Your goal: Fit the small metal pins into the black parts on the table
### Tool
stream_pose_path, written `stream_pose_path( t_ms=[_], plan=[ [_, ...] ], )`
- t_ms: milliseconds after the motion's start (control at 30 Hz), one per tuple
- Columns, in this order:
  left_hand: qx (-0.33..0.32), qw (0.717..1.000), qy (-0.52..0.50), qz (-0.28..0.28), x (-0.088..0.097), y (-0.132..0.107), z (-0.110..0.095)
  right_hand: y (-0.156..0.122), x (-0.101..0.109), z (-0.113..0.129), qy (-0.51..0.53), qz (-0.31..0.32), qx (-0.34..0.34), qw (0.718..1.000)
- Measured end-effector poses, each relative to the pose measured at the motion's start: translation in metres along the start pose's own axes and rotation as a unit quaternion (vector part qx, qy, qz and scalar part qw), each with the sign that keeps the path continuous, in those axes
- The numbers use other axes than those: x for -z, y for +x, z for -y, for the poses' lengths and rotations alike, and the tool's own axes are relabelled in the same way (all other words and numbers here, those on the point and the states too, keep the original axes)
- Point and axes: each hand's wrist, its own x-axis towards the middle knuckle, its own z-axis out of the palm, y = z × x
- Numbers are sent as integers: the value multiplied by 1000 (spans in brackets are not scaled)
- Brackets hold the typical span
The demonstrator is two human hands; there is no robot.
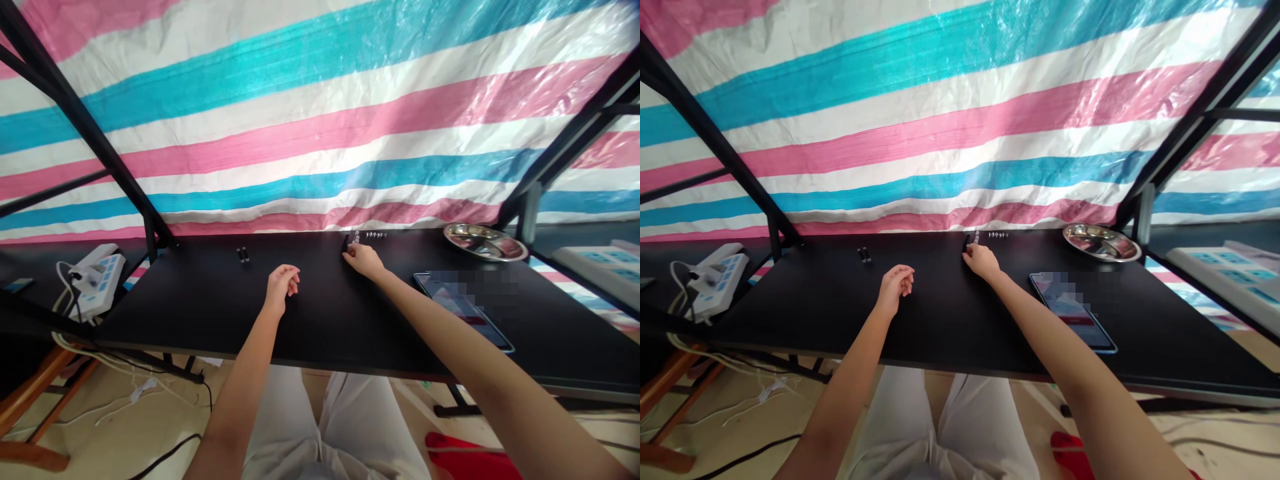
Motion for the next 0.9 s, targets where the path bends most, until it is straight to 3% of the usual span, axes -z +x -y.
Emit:
stream_pose_path(
  t_ms=[467,667,900],
  plan=[
    [-1,1000,-2,-2,-1,-3,-4,-5,9,12,-19,50,-10,999],
    [0,1000,-1,-4,-3,-5,-6,-8,17,2,12,66,-44,997],
    [-4,1000,14,-1,-2,-4,-5,-17,12,-3,43,-5,-114,993]
  ],
)
